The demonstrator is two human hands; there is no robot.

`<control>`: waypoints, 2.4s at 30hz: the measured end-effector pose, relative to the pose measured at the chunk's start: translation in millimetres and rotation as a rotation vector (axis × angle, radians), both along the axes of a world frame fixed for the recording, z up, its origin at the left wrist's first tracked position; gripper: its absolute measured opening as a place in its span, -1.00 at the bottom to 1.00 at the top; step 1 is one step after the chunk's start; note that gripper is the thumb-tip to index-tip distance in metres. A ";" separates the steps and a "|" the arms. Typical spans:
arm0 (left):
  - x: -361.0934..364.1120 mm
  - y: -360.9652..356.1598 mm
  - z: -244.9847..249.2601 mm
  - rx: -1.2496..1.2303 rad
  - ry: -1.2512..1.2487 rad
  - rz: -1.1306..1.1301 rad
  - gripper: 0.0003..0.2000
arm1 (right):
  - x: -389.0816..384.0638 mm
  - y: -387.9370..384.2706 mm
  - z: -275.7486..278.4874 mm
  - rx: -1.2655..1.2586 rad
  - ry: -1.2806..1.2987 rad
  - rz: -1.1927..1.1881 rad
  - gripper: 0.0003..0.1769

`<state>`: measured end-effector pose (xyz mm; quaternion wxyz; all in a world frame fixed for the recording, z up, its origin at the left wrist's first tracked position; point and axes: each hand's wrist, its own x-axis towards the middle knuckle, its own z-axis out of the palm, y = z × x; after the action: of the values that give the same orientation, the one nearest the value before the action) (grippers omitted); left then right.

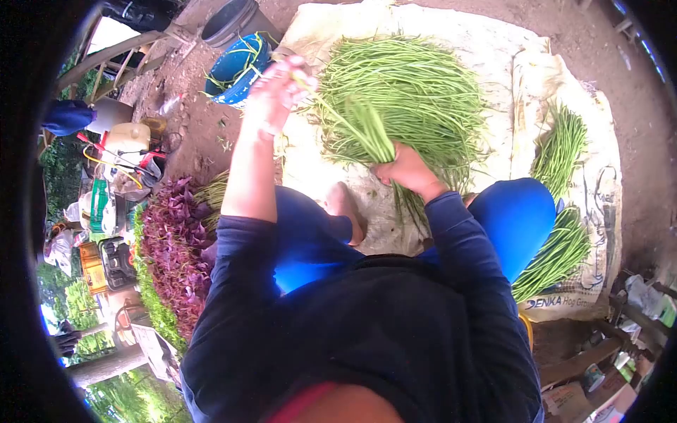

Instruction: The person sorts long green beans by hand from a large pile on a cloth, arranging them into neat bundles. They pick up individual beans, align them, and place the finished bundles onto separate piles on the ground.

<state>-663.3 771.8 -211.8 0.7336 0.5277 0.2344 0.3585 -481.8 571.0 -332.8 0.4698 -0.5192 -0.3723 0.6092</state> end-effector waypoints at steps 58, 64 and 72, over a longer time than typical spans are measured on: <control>88.2 -86.5 -39.5 -0.368 0.170 0.208 -0.67 | 10.5 -1.9 31.9 0.056 0.499 -0.509 -0.71; 93.0 -83.9 -37.4 -0.445 0.107 0.267 -0.63 | 16.8 -2.9 27.6 0.150 0.329 -0.537 -0.62; 94.7 -83.3 -40.2 -0.390 0.229 0.301 -0.62 | 15.8 -2.2 37.6 0.162 0.378 -0.586 -0.62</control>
<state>-568.6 688.4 -252.1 0.7288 0.3726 0.4560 0.3495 -466.0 568.8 -295.2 0.7247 -0.4432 -0.1612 0.5024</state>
